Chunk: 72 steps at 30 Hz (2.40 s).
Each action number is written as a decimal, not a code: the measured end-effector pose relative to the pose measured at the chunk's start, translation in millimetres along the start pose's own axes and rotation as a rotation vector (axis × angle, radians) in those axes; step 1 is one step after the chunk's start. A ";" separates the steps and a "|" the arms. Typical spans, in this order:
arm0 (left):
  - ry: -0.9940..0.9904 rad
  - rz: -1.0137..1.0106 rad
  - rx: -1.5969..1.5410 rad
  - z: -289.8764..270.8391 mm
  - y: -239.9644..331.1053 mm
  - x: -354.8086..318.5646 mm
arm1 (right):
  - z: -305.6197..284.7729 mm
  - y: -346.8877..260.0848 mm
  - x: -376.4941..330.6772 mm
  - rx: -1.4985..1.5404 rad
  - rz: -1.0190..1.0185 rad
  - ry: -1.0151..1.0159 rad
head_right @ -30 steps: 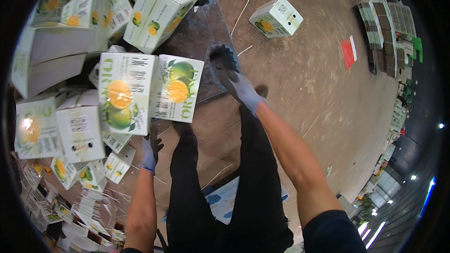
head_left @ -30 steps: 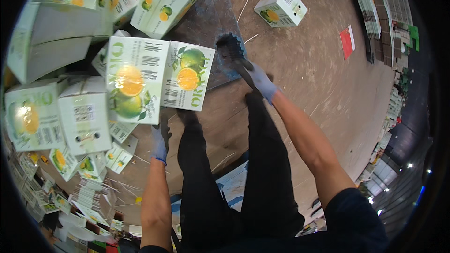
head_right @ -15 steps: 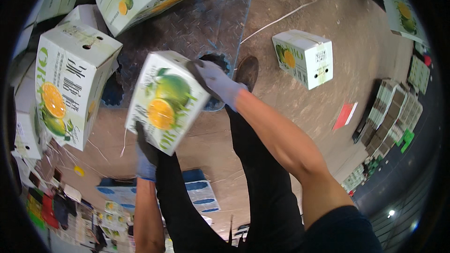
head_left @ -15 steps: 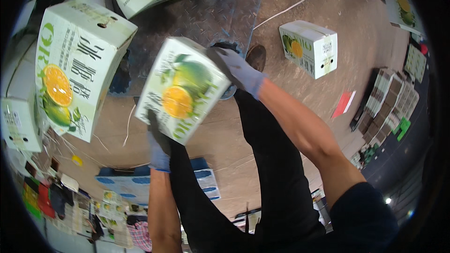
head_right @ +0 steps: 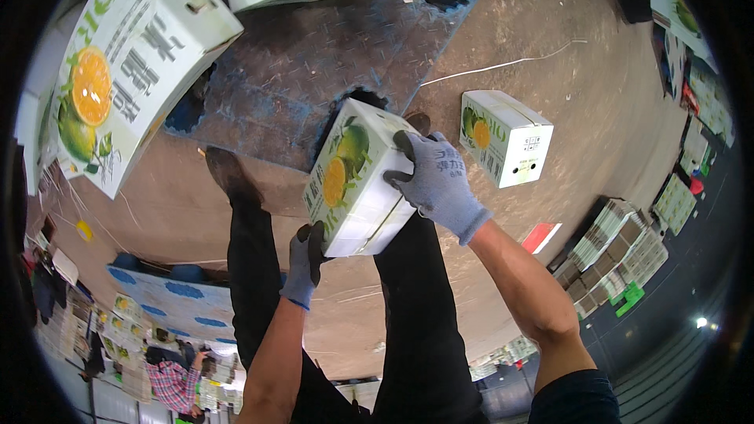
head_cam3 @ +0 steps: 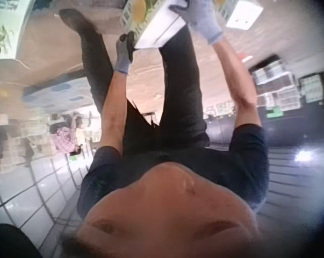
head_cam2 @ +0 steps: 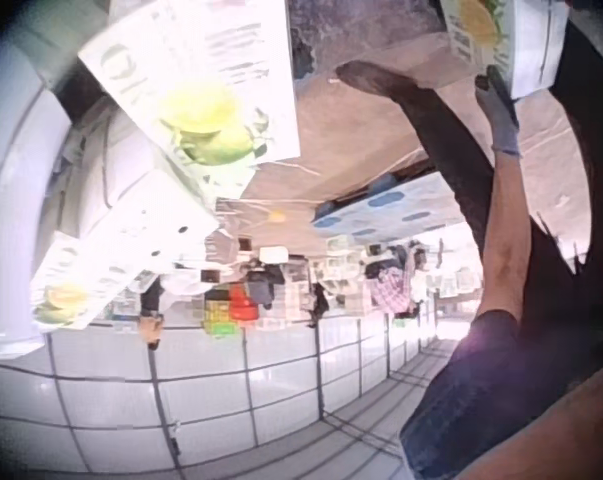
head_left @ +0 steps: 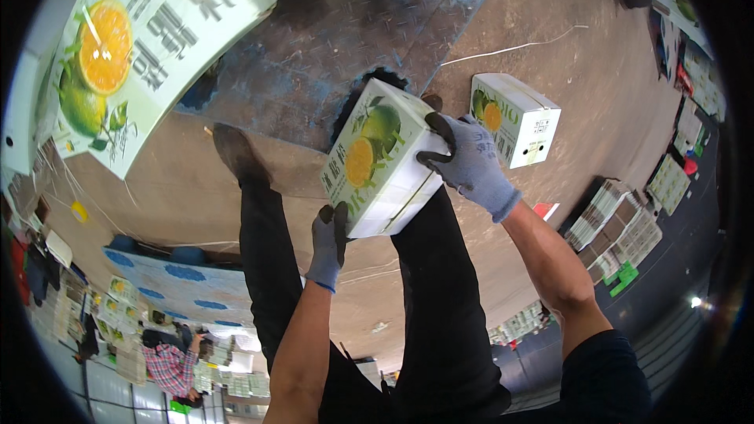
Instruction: The person assembles flat cardboard boxes into rectangular containers, then uses a handheld tape dispenser to seal the flaps. They repeatedly pick up boxes, fold them, apply tape, and stack the finished units on a blue pallet.
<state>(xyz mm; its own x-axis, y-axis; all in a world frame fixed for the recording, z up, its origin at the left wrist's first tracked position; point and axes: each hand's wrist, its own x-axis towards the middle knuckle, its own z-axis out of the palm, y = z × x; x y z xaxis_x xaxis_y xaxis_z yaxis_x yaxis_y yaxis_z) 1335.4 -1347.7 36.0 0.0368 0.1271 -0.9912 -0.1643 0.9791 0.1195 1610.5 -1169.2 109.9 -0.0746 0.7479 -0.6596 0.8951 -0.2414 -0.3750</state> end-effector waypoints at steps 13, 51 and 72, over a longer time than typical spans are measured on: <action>0.383 0.523 0.593 29.9 53.0 50.7 | -22.9 8.1 69.7 0.009 0.116 0.089; 0.370 0.371 -0.097 -14.0 135.1 -4.6 | -48.6 -104.0 159.7 -0.164 -0.019 -0.496; 0.073 0.689 -0.682 -106.2 338.1 43.5 | -119.3 -279.6 303.8 -0.207 -0.342 0.076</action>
<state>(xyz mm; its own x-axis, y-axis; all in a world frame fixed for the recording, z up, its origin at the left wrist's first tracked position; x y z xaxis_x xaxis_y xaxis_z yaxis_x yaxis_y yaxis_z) 1176.8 -1027.9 27.2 -0.3386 0.6058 -0.7200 -0.6641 0.3883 0.6390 1390.1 -800.7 92.1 -0.3577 0.8092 -0.4661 0.8943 0.1531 -0.4205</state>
